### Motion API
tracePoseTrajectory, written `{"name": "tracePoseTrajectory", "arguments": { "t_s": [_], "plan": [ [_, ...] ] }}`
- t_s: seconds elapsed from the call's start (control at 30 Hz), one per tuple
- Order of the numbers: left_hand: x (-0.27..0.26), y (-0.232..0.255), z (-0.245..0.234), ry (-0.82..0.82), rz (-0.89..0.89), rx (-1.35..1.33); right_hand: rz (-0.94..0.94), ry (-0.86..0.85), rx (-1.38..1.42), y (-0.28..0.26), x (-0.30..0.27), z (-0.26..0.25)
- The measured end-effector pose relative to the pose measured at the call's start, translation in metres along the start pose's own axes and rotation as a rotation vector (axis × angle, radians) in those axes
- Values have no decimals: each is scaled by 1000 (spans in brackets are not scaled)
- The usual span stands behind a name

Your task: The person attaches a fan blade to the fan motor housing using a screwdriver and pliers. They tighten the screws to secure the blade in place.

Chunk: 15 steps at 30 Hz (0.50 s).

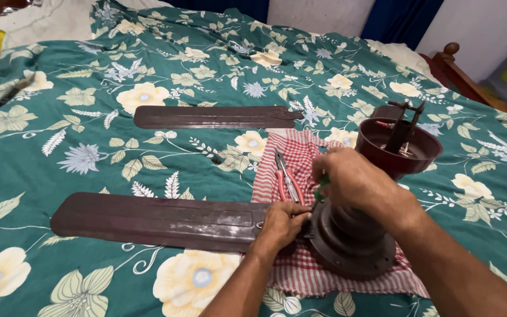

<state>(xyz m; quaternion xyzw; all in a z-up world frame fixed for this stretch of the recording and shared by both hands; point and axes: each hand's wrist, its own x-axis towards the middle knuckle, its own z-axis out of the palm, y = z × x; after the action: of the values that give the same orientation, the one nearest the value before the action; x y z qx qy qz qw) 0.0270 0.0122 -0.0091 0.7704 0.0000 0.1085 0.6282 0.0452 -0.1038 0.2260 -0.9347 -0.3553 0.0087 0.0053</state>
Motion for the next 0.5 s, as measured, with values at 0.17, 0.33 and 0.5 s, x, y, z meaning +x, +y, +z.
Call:
{"name": "tracePoseTrajectory", "arguments": {
  "t_s": [0.17, 0.33, 0.5],
  "plan": [
    [8, -3, 8, -69, -92, -14, 31, 17, 45, 14, 14, 8],
    [6, -3, 5, -34, 3, 43, 46, -66, 91, 16, 19, 7],
    [2, 5, 1, -17, -36, 21, 94, -78, 149, 11, 20, 3]
  ]
}}
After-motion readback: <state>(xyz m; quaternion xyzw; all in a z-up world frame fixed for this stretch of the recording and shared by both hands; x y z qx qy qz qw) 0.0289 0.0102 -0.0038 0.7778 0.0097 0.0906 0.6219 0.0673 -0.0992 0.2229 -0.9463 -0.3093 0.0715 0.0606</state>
